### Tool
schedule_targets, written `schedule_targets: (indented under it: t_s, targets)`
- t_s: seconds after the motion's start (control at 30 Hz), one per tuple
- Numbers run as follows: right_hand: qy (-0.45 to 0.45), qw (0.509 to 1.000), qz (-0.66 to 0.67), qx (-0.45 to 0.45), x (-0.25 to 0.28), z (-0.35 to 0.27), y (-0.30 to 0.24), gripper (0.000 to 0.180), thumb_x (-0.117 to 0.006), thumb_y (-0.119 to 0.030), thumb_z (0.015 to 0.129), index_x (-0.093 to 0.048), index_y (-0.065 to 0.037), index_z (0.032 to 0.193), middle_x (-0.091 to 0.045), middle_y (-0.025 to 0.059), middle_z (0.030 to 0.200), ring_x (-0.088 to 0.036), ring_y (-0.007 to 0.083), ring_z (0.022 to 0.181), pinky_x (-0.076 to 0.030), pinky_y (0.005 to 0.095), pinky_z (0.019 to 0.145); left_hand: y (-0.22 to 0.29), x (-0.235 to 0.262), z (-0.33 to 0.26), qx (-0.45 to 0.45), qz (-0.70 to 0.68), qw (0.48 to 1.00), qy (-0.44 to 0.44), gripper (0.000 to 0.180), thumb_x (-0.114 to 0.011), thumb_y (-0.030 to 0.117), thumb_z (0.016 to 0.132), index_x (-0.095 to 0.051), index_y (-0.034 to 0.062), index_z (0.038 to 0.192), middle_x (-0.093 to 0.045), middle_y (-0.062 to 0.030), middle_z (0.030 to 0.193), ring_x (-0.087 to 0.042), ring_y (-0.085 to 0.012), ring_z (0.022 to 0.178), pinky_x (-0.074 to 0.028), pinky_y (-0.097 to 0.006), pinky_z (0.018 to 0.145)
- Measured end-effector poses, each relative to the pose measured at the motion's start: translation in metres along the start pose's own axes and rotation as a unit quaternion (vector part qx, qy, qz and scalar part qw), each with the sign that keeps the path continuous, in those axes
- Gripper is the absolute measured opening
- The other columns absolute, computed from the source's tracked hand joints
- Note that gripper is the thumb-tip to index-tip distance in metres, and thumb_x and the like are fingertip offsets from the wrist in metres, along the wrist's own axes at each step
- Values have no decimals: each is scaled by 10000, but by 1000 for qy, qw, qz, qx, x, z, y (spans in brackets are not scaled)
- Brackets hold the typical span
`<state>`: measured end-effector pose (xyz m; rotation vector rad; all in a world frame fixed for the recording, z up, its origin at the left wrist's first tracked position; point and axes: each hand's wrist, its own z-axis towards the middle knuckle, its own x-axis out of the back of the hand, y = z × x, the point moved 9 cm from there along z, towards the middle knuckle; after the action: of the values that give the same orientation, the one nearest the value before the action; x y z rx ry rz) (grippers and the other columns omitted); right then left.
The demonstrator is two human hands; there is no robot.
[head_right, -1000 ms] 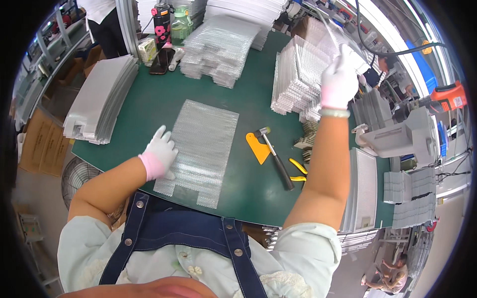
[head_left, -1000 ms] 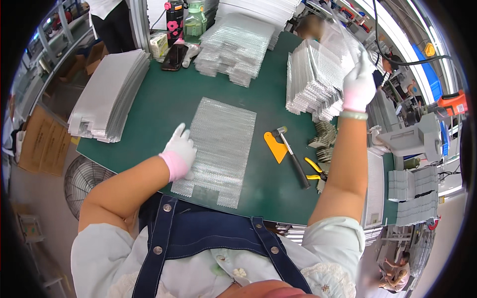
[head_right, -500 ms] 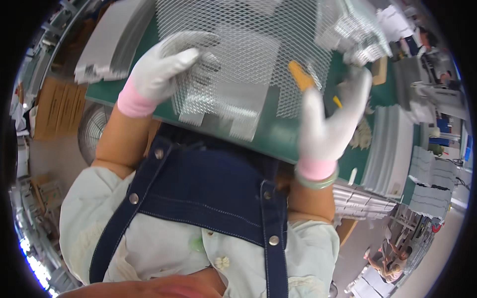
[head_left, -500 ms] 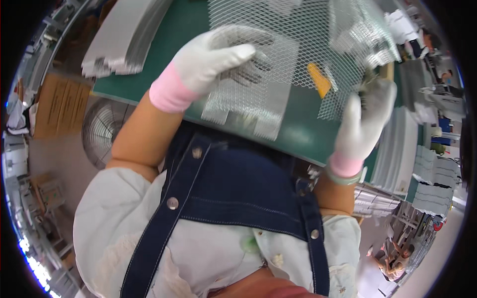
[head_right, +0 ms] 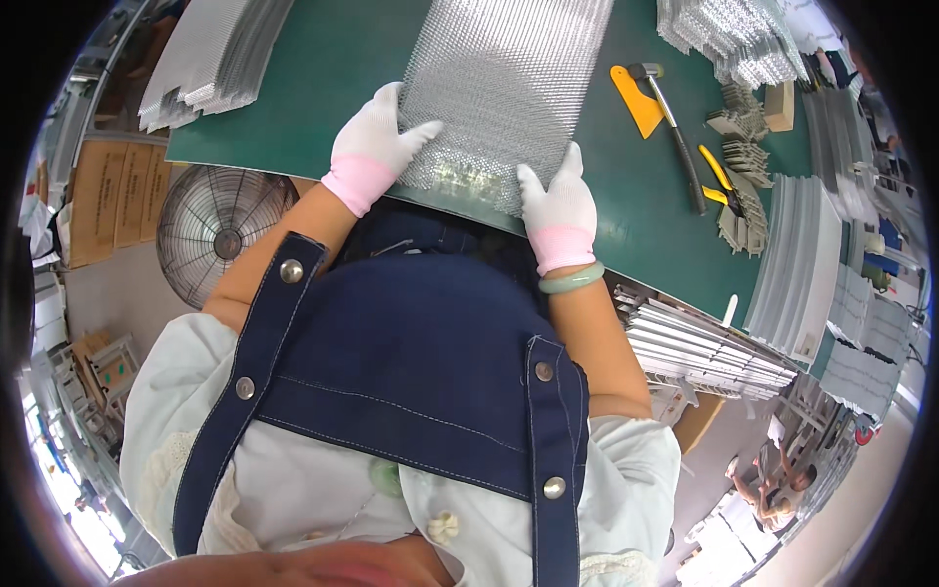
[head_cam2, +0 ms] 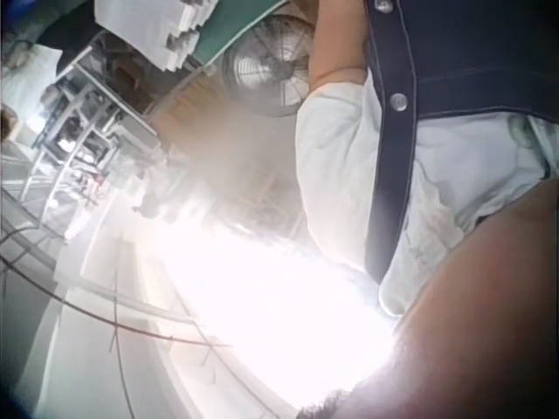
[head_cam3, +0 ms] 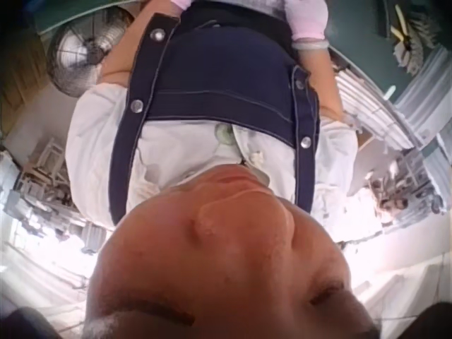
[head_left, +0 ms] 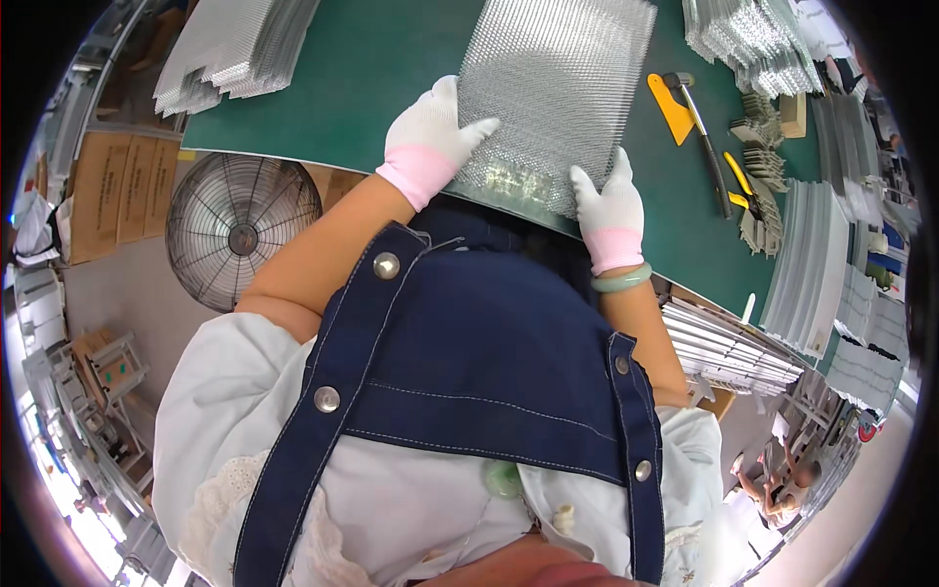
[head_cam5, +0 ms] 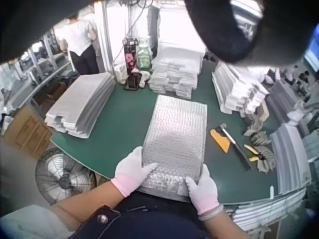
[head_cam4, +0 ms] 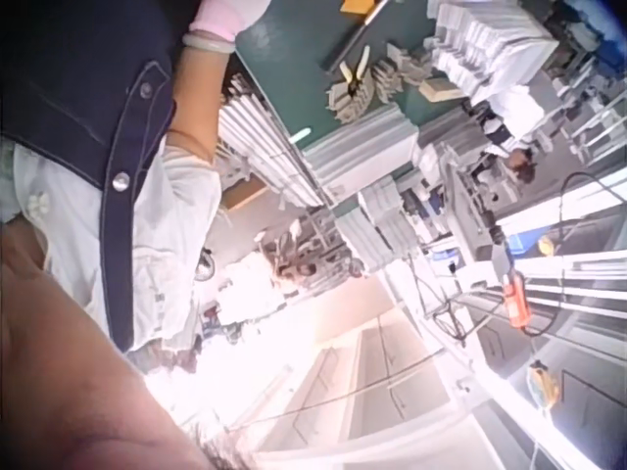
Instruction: The person assembles metal mesh panels into rectangular frames. They place a mesh sheet on a table, position a plastic clip, and use a hammer to secure it. They then fit metal frame pieces around the mesh, tapping them into place with the hammer. The process is repeated for multiple units.
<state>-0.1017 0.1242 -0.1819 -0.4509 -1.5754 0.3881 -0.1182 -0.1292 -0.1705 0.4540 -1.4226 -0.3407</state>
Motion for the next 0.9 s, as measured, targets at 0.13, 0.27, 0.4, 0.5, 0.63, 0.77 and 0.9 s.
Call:
schedule_targets:
  t_s: [0.13,0.27,0.4,0.5,0.63,0.77,0.9]
  targets:
    - [3,1000,-8,17,1,5,-5,793,-659,-391,885,-338,104,1415,-644,324,1109,-643,442,1013,-508,455,890,0,-5,3,23,10,998,-50,813,-682,561,829,-460,-64,1299,-658,-265,1067,-654,-386,1018,-539,-435,845]
    - [-28,999,-27,11,-5,11,1,793,-660,-399,886,-351,111,1409,-640,332,1107,-638,447,1021,-507,453,893,2,-10,10,43,25,993,-108,766,-670,559,838,-477,-54,1255,-665,-258,1038,-664,-390,975,-545,-439,822]
    - [-93,994,-23,-50,-7,9,4,818,-656,-427,887,-350,115,1418,-653,326,1042,-642,442,998,-512,460,870,1,-9,8,15,30,995,-91,751,-662,550,844,-479,-53,1254,-654,-253,1084,-651,-380,1017,-535,-433,854]
    - [-57,997,-41,-7,-5,11,1,813,-659,-417,888,-349,112,1421,-657,319,1022,-647,442,964,-517,464,846,-1,-11,10,18,35,994,-98,759,-652,544,851,-477,-52,1286,-635,-244,1147,-629,-372,1073,-521,-419,897]
    - [-15,1000,-4,20,1,1,0,795,-658,-410,888,-362,109,1412,-655,321,1018,-650,441,942,-519,467,825,0,-6,10,-4,-1,998,-66,740,-645,535,858,-481,-39,1295,-637,-245,1140,-634,-374,1058,-525,-415,887]
    - [30,998,-24,41,3,-5,-4,786,-661,-411,884,-373,106,1401,-655,323,1016,-652,436,943,-523,468,819,0,-8,8,-4,19,998,-55,672,-647,541,854,-512,-21,1198,-640,-233,1113,-654,-375,976,-541,-423,840]
    - [-42,995,-91,3,-5,11,5,813,-675,-459,863,-384,80,1398,-670,295,1002,-661,419,964,-536,461,820,0,-15,13,11,57,994,-97,633,-665,556,831,-521,-6,1085,-644,-229,1041,-666,-374,894,-550,-437,793]
